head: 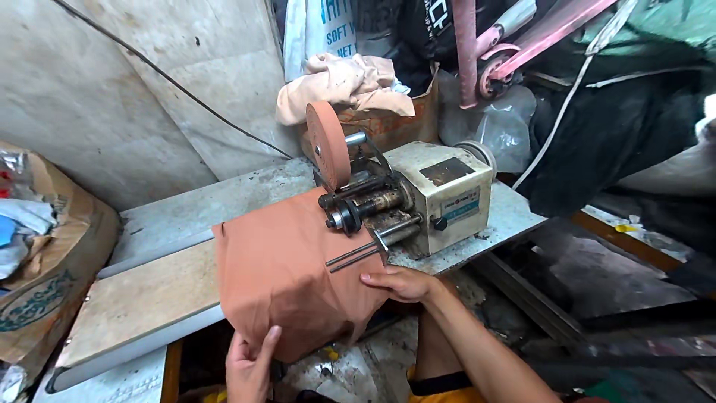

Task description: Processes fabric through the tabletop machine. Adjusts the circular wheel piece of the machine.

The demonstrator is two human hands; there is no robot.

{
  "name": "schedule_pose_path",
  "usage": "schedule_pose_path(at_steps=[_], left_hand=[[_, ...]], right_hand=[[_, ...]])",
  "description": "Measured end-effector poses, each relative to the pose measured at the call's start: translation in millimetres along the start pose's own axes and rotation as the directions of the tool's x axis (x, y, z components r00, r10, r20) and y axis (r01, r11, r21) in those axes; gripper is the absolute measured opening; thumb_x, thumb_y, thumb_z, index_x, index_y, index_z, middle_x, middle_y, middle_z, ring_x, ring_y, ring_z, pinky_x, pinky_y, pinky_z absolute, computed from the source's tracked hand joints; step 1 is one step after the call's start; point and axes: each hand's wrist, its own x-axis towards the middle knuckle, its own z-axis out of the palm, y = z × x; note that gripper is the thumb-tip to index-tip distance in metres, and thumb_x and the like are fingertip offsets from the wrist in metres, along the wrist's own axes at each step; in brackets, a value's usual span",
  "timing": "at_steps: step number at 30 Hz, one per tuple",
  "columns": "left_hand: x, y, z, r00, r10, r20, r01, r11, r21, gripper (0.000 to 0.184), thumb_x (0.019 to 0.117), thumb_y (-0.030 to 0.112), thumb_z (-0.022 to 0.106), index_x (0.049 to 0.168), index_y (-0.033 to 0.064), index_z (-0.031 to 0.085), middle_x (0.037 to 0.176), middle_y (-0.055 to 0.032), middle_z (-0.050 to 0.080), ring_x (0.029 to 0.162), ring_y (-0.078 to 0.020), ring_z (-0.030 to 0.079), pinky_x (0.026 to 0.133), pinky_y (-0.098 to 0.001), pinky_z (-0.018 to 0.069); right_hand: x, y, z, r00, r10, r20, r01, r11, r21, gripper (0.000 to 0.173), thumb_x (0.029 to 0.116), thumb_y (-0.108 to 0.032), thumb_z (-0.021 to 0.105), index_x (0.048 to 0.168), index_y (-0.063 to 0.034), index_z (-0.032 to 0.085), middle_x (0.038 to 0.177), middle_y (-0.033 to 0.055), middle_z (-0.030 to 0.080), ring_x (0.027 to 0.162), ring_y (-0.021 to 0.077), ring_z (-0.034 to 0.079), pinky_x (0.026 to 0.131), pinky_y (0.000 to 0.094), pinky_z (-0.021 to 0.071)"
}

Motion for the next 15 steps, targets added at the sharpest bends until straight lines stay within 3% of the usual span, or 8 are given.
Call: schedule_pose_path(at_steps=[4, 8, 12, 13, 15], left_hand=[[2.2, 2.1, -6.6, 0.999, 0.038, -0.031, -0.043, 0.981, -0.19, 0.04, 0.0917, 0.021, 0.077, 0.127, 0.0117, 0.06, 0.111, -0.0029, 0.073, 0.101, -0.0137, 0.072, 0.09, -0.0335, 0.0612], [0.5, 0.2, -4.1, 0.999, -0.021, -0.027, 0.021, 1.0, -0.006, 0.042, 0.087, 0.015, 0.08, 0.123, 0.0068, 0.06, 0.106, -0.0004, 0.075, 0.097, -0.0121, 0.073, 0.087, -0.0311, 0.0623], [3.9, 3.2, -8.5, 0.998, 0.03, -0.062, -0.042, 0.977, -0.211, 0.04, 0.0916, 0.023, 0.077, 0.127, 0.013, 0.06, 0.111, -0.0015, 0.073, 0.102, -0.0131, 0.071, 0.09, -0.0341, 0.0609], [5.5, 1.8, -6.4, 0.995, 0.021, -0.098, -0.037, 0.985, -0.17, 0.04, 0.0922, 0.021, 0.076, 0.126, 0.0105, 0.058, 0.11, -0.0015, 0.073, 0.101, -0.0126, 0.071, 0.09, -0.0333, 0.061], [2.0, -2.2, 1.3, 0.991, -0.076, -0.108, 0.085, 0.993, 0.084, 0.052, 0.0858, 0.017, 0.079, 0.127, -0.0013, 0.054, 0.107, -0.0027, 0.073, 0.098, -0.0107, 0.072, 0.088, -0.0313, 0.0617]], right_hand=[[1.0, 1.6, -1.1, 1.0, -0.002, 0.017, 0.002, 1.0, 0.002, 0.026, 0.1074, -0.031, 0.049, 0.121, -0.014, 0.064, 0.108, -0.0026, 0.074, 0.1, 0.0084, 0.07, 0.092, 0.032, 0.0579], [-0.6, -1.8, 2.4, 1.0, 0.014, -0.024, -0.014, 1.0, -0.003, 0.028, 0.1067, -0.03, 0.05, 0.124, -0.0115, 0.063, 0.111, -0.0017, 0.074, 0.105, 0.0093, 0.069, 0.098, 0.0337, 0.0561], [0.7, -0.4, 3.2, 0.999, 0.021, -0.037, -0.022, 0.999, -0.032, 0.031, 0.1064, -0.032, 0.051, 0.124, -0.0096, 0.064, 0.11, 0.0001, 0.073, 0.105, 0.0107, 0.069, 0.097, 0.0355, 0.0561], [0.2, -0.5, 3.5, 0.999, 0.023, -0.041, -0.025, 0.999, -0.048, 0.031, 0.1066, -0.032, 0.05, 0.124, -0.0095, 0.063, 0.111, 0.0, 0.073, 0.105, 0.0104, 0.069, 0.097, 0.0351, 0.0562], [-0.7, -2.2, 6.8, 0.997, 0.04, -0.068, -0.046, 0.994, -0.095, 0.033, 0.1074, -0.031, 0.049, 0.127, -0.0081, 0.061, 0.112, 0.0001, 0.073, 0.106, 0.0099, 0.069, 0.099, 0.0345, 0.0559]])
